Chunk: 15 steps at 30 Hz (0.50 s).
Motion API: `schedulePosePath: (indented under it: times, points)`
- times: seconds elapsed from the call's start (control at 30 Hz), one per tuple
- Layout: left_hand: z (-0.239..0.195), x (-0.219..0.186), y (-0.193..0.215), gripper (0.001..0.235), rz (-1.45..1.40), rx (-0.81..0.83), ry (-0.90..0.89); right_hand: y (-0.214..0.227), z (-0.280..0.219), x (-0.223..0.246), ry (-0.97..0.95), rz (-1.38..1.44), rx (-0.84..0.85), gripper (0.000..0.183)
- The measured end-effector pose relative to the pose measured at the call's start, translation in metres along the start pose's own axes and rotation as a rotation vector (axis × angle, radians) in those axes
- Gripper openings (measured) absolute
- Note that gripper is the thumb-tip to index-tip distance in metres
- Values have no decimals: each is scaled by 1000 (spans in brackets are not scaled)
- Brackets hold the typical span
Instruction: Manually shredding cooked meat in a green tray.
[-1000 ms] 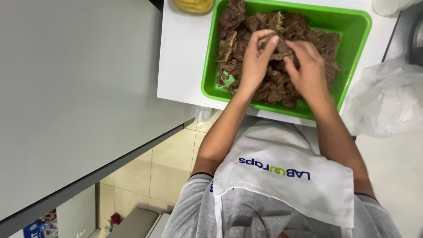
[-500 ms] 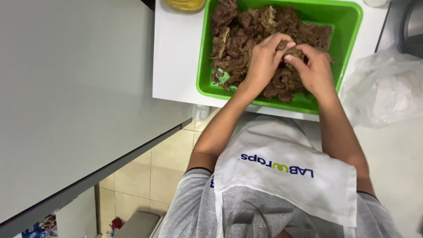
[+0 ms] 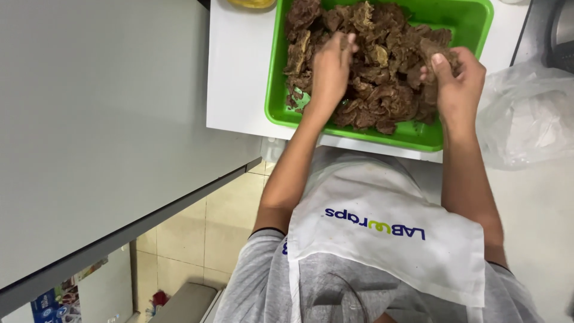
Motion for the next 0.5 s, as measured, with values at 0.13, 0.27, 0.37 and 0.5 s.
schedulePosePath:
  times: [0.13,0.27,0.37,0.5]
  points:
    - [-20,-15,-42,29,-497,283,-69,-22,-2,8,-21,-23,46,11]
    - [-34,-36,-53,24,-505,371,83,-43,-7,12,35,-287,47,11]
    - [-45,-54,-40,19,-413,136,-110,-54,-15,33,231,-496,57,16]
    - [-56,-61,-26,22,-364,-92,-93,-66,-22,36,266,-499,10,23]
Point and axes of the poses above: each hand's wrist, its own z-axis towards the middle knuckle, its own y-axis out of the back of the hand, x = y × z, the point moved 6 cm from there along z, towards the middle knuckle, and after that the axes turned 4 degrees about y, right-handed, at the moved point
